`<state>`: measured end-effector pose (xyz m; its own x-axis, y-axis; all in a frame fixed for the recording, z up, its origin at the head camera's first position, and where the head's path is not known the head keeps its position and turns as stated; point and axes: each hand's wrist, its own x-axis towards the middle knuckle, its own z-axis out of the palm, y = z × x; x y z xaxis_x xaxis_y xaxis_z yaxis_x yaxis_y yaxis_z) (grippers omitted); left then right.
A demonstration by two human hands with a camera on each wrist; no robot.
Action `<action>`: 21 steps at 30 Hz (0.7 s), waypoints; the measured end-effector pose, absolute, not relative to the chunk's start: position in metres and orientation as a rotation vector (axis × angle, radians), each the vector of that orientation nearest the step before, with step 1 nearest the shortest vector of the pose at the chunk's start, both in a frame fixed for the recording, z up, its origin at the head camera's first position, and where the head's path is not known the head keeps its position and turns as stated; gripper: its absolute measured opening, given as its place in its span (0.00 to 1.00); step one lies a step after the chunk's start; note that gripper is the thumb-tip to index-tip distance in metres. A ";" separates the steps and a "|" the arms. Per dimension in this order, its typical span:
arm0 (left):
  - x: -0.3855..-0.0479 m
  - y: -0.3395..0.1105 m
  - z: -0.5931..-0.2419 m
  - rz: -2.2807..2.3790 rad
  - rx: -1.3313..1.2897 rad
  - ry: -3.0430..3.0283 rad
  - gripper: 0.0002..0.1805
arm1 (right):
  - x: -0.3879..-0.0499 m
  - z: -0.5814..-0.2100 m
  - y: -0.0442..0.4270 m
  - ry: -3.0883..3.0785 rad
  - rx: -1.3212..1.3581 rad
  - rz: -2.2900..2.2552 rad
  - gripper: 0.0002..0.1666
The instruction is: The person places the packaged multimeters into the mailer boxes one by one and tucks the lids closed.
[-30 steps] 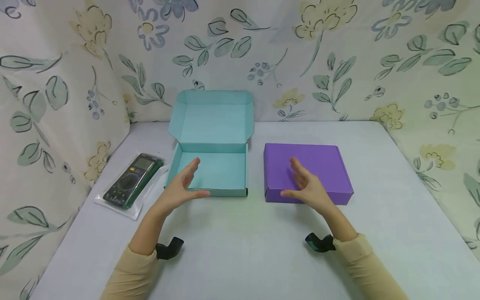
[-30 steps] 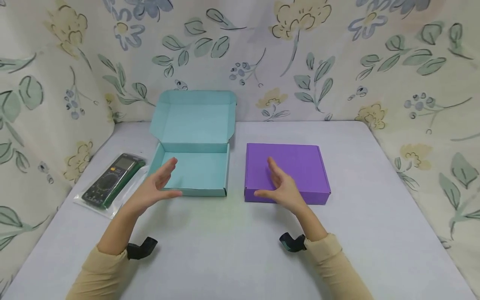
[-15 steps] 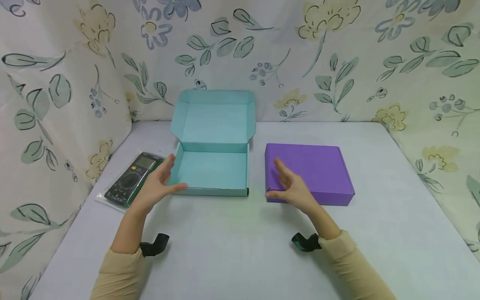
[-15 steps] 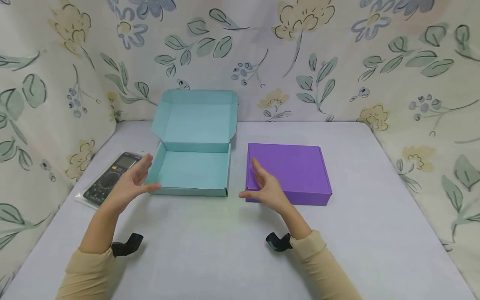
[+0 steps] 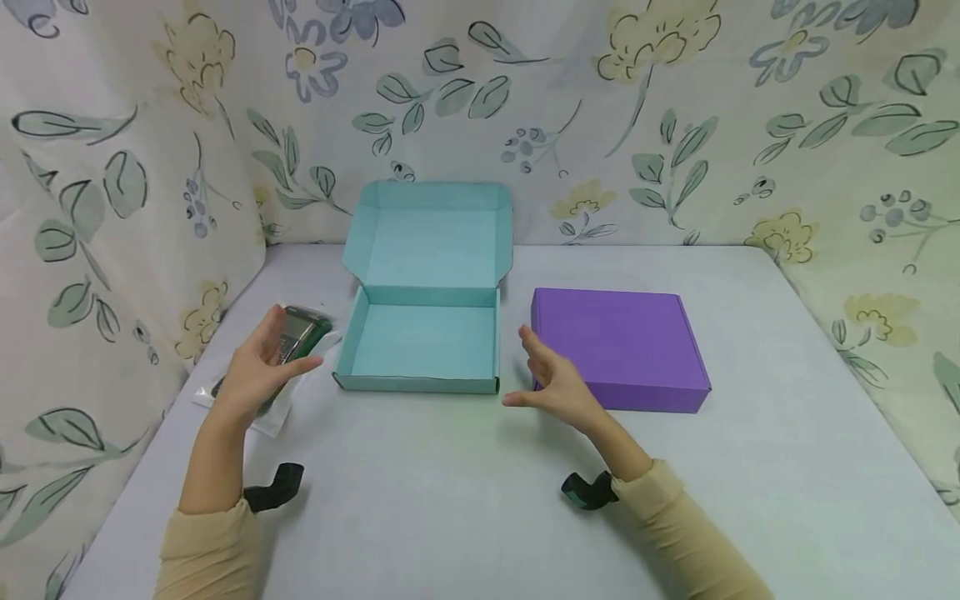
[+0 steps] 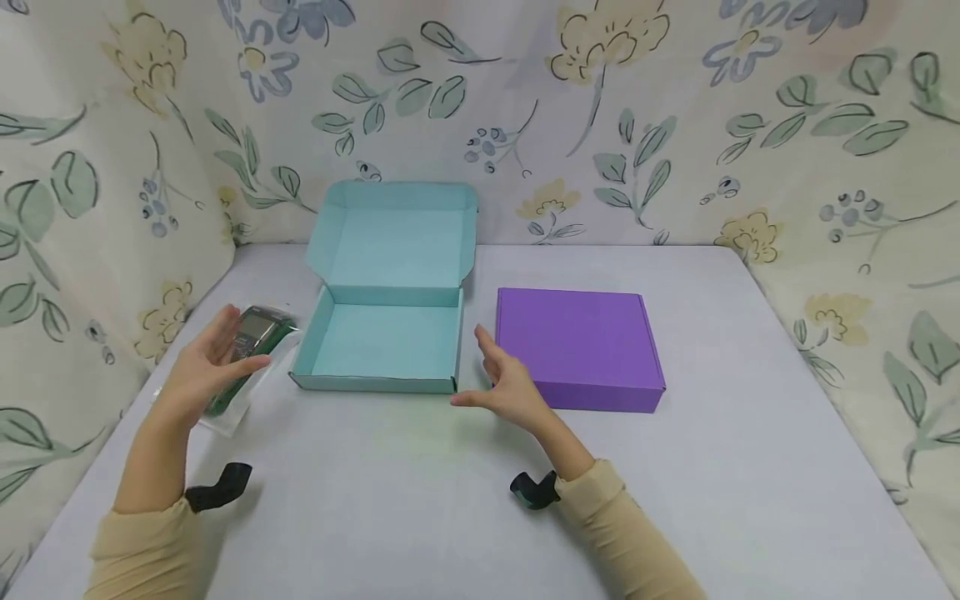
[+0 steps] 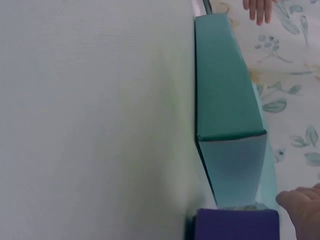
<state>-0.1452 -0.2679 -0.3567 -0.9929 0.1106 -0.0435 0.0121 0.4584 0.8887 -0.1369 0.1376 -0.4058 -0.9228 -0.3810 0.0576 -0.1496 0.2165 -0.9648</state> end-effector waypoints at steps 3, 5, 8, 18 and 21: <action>-0.146 -0.275 -0.356 1.559 0.080 2.619 0.56 | -0.138 -0.410 0.132 2.284 -0.493 -1.809 0.65; -0.148 -0.279 -0.357 1.543 0.060 2.622 0.56 | -0.138 -0.413 0.128 2.285 -0.484 -1.818 0.65; -0.150 -0.284 -0.360 1.520 0.025 2.627 0.56 | -0.138 -0.416 0.123 2.285 -0.477 -1.814 0.65; -0.168 -0.307 -0.377 1.320 -0.056 2.706 0.58 | -0.141 -0.423 0.118 2.297 -0.433 -1.770 0.66; -0.174 -0.316 -0.380 1.214 -0.085 2.730 0.58 | -0.141 -0.423 0.115 2.304 -0.431 -1.782 0.66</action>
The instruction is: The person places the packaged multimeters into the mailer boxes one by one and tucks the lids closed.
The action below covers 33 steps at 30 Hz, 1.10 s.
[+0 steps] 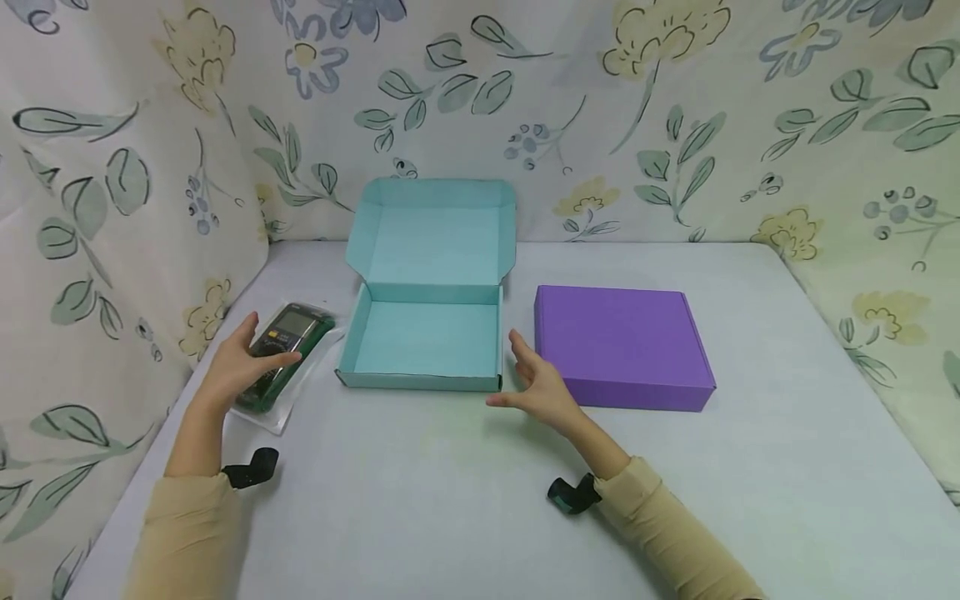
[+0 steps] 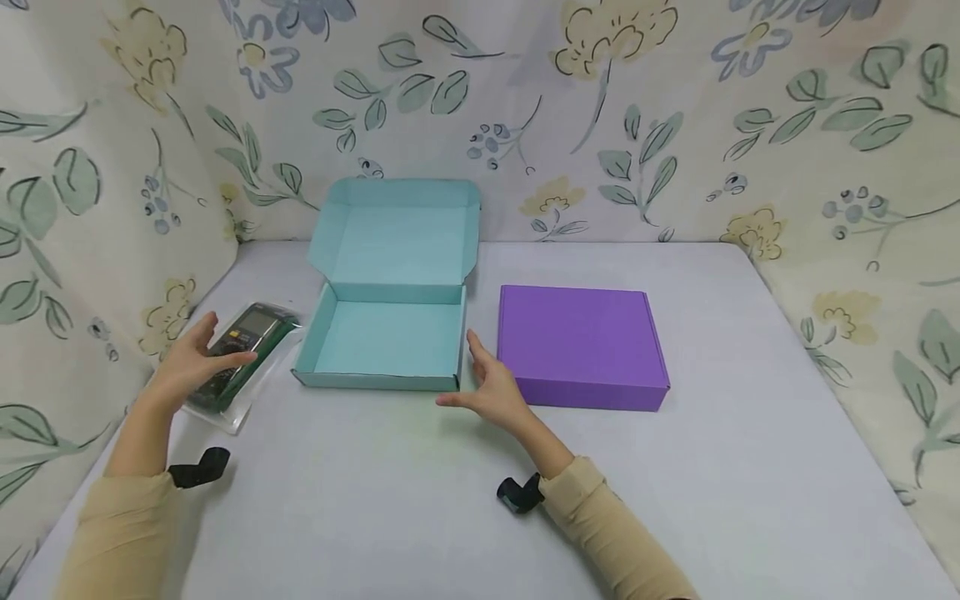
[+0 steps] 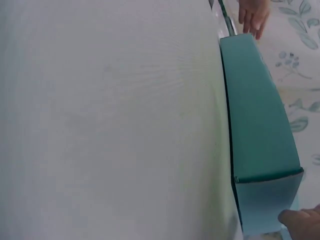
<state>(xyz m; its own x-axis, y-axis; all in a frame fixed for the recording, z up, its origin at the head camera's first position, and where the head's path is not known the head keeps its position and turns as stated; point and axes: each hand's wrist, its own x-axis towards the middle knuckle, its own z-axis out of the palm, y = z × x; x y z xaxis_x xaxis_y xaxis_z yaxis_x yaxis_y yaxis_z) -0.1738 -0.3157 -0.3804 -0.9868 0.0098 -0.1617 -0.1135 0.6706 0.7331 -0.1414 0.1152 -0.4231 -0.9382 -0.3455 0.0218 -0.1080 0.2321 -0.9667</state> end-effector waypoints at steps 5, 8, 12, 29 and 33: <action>-0.180 -0.325 -0.385 1.114 -0.145 2.743 0.58 | -0.143 -0.426 0.107 2.309 -0.410 -1.830 0.65; -0.184 -0.329 -0.388 1.052 -0.181 2.765 0.59 | -0.145 -0.428 0.103 2.300 -0.393 -1.866 0.65; -0.188 -0.332 -0.390 0.973 -0.205 2.788 0.60 | -0.146 -0.431 0.099 2.300 -0.376 -1.879 0.64; -0.203 -0.331 -0.394 0.748 -0.033 2.684 0.67 | -0.155 -0.441 0.082 2.325 -0.238 -1.919 0.64; -0.205 -0.329 -0.393 0.742 -0.023 2.674 0.67 | -0.155 -0.441 0.082 2.320 -0.202 -1.937 0.64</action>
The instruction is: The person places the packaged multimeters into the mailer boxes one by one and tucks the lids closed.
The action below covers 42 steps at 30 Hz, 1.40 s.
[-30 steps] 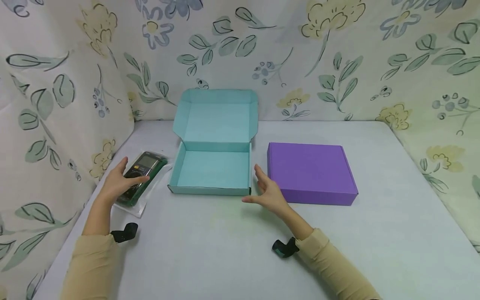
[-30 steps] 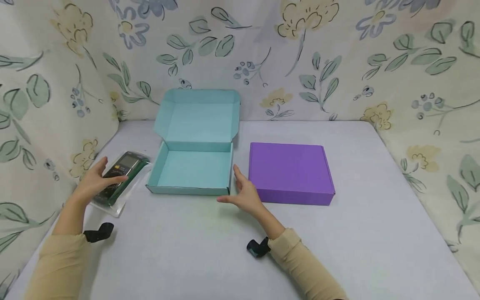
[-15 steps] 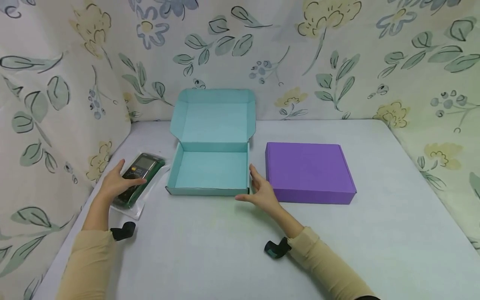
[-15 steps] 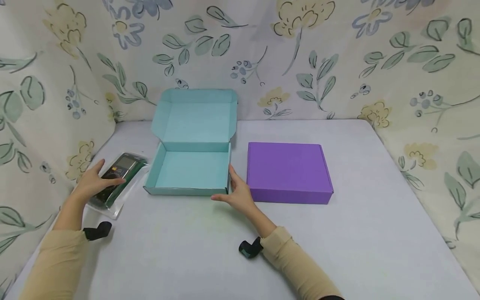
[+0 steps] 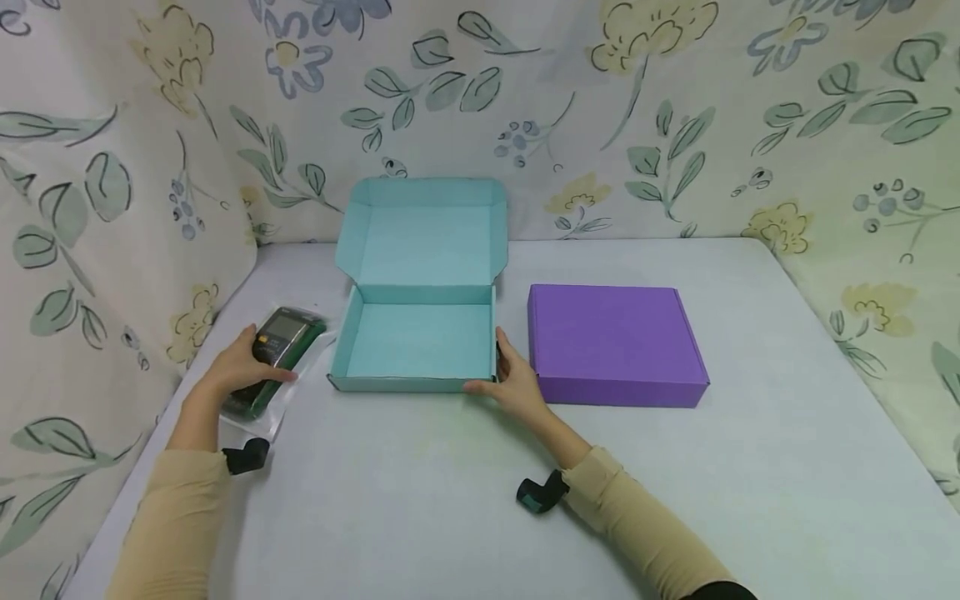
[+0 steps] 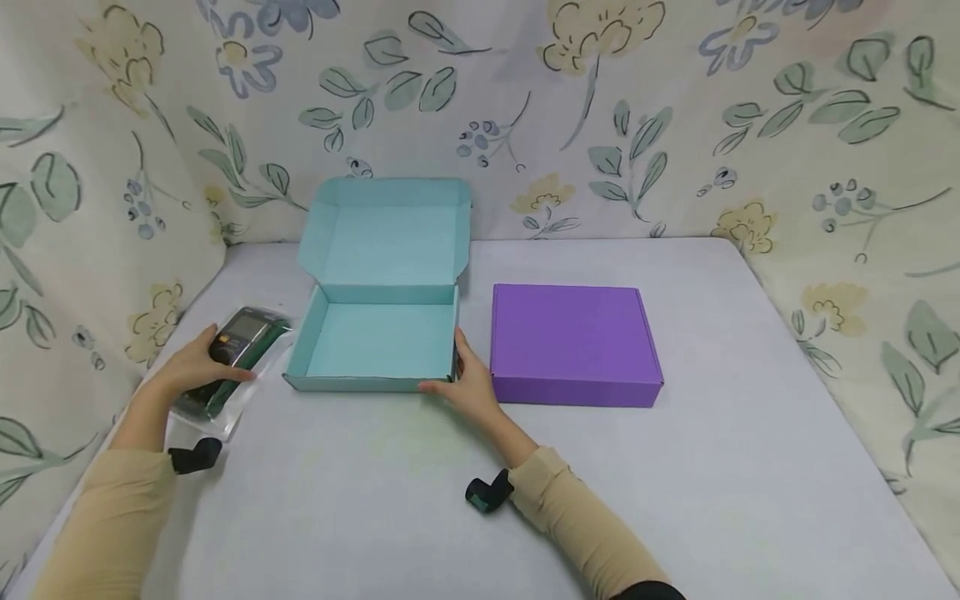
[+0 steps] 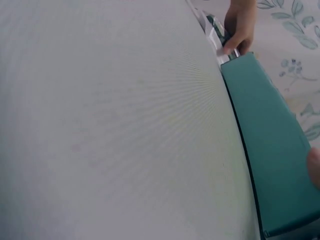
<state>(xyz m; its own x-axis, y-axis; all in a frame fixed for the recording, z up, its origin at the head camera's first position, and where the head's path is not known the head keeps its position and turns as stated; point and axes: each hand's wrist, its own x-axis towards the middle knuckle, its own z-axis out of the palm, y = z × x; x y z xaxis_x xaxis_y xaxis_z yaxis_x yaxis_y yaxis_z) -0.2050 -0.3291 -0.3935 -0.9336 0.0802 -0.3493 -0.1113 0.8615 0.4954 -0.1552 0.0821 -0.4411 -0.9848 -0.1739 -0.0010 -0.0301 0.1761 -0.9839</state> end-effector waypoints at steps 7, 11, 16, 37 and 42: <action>-0.207 -0.330 -0.390 0.746 -0.063 2.644 0.66 | -0.156 -0.439 0.081 2.338 -0.163 -1.955 0.62; -0.208 -0.330 -0.391 0.746 -0.082 2.643 0.67 | -0.155 -0.439 0.080 2.291 -0.148 -2.011 0.61; -0.210 -0.329 -0.392 0.734 -0.072 2.676 0.66 | -0.156 -0.438 0.077 2.193 -0.118 -2.106 0.61; -0.214 -0.327 -0.396 0.694 -0.084 2.702 0.62 | -0.155 -0.436 0.070 2.027 0.067 -2.260 0.60; -0.214 -0.325 -0.394 0.690 -0.079 2.704 0.62 | -0.156 -0.435 0.071 1.992 0.134 -2.250 0.61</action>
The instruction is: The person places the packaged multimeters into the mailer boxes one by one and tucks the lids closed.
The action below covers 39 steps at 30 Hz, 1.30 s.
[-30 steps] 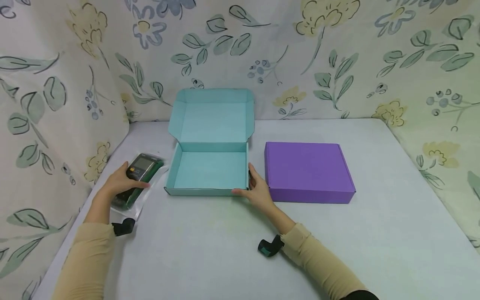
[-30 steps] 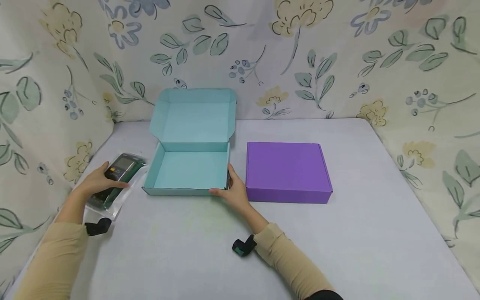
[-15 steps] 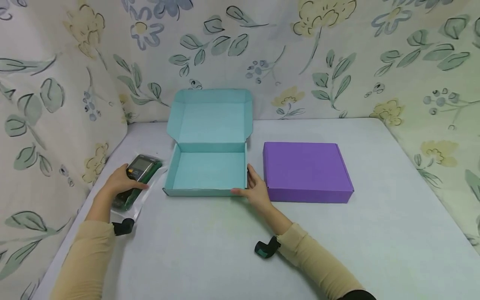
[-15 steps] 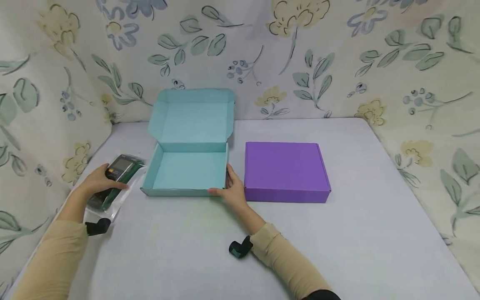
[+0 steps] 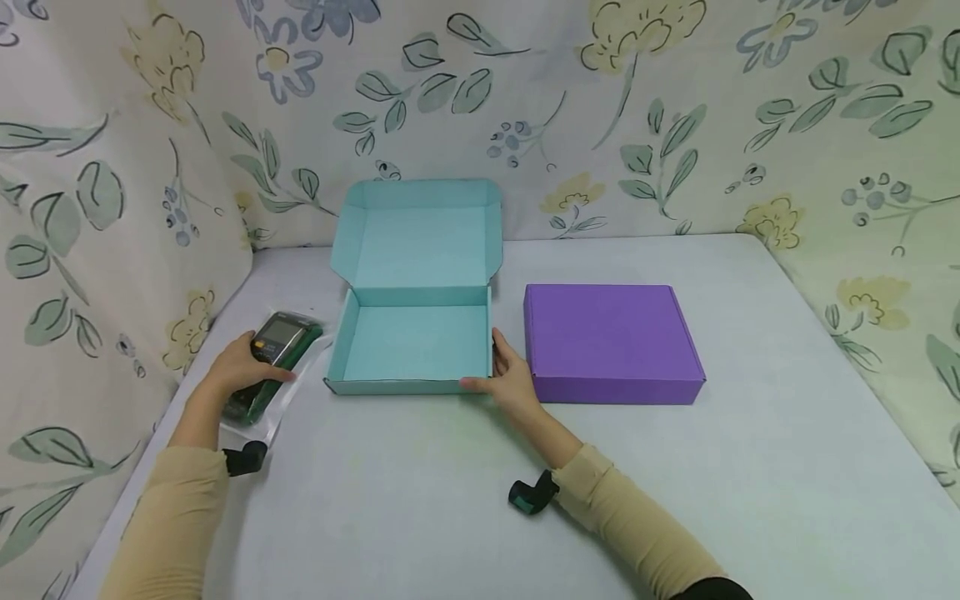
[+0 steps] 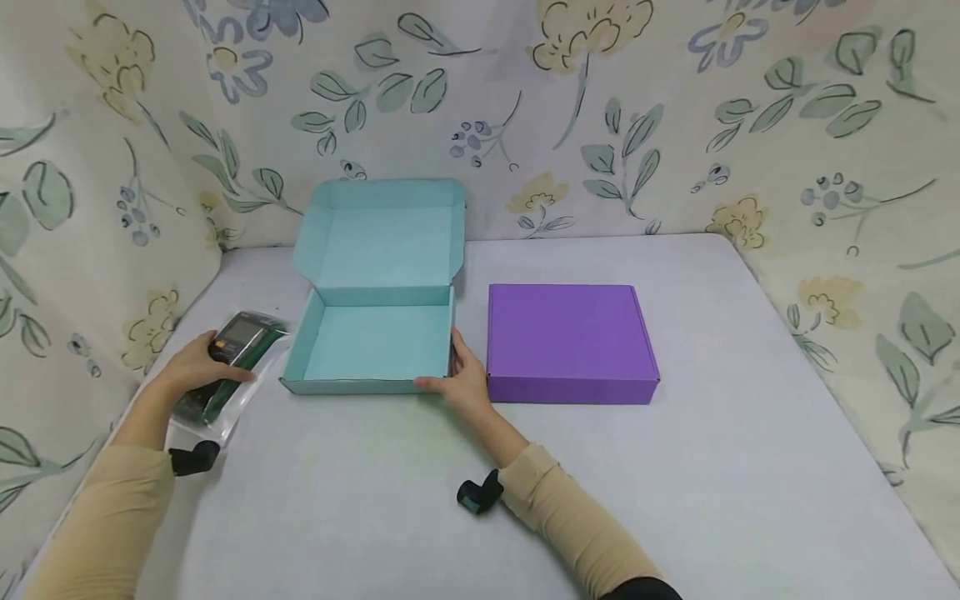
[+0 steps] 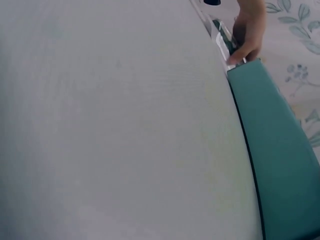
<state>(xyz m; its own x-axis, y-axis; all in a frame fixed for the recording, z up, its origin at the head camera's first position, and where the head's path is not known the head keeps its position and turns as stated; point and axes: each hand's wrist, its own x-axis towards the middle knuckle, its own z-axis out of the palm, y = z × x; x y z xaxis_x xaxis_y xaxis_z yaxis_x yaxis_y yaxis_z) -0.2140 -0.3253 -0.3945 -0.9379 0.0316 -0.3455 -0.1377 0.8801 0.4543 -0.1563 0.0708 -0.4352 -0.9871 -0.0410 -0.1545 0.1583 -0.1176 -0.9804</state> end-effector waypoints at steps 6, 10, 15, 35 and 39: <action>-0.213 -0.324 -0.393 0.704 -0.072 2.701 0.61 | -0.156 -0.435 0.071 1.934 0.155 -2.278 0.61; -0.212 -0.326 -0.393 0.670 -0.068 2.699 0.63 | -0.155 -0.434 0.070 1.930 0.149 -2.277 0.60; -0.210 -0.328 -0.397 0.616 -0.078 2.712 0.64 | -0.154 -0.435 0.069 1.940 0.147 -2.259 0.60; -0.206 -0.331 -0.406 0.716 -0.221 2.861 0.60 | -0.156 -0.441 0.070 1.935 0.162 -2.284 0.61; -0.207 -0.331 -0.405 0.790 -0.286 2.861 0.60 | -0.156 -0.440 0.069 1.944 0.164 -2.279 0.61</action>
